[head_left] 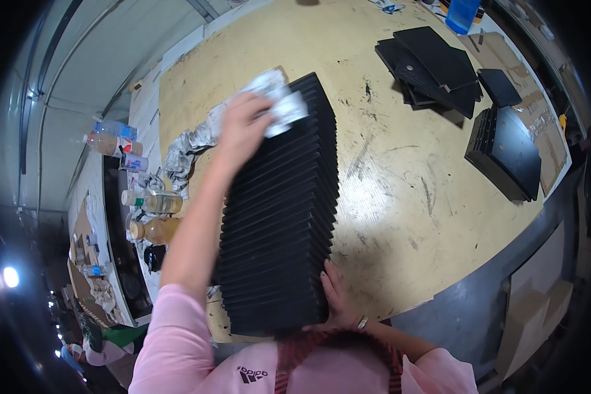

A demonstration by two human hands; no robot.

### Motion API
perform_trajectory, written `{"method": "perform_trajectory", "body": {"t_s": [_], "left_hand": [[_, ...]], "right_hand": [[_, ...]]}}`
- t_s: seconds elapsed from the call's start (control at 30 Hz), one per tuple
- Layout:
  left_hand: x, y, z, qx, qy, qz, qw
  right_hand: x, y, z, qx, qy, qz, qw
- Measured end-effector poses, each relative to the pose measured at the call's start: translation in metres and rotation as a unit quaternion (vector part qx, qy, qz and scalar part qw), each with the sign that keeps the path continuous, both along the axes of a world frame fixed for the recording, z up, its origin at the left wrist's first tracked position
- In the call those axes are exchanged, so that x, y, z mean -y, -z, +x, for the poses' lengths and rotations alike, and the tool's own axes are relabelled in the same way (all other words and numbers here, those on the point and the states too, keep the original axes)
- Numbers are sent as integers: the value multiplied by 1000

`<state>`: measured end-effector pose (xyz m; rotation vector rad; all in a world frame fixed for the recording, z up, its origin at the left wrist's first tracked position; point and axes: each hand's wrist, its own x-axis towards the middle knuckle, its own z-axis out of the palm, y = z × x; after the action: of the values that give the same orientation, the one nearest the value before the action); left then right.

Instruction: Cleaning individual black rectangular components with a cloth and solvent.

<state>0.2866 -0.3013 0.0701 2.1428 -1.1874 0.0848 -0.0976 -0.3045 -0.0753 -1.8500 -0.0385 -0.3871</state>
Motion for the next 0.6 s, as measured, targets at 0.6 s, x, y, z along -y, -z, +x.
{"method": "perform_trajectory", "body": {"t_s": [0.6], "left_hand": [[53, 54, 32, 56, 47, 26, 997]], "right_hand": [[3, 6, -11, -59, -5, -10, 998]]}}
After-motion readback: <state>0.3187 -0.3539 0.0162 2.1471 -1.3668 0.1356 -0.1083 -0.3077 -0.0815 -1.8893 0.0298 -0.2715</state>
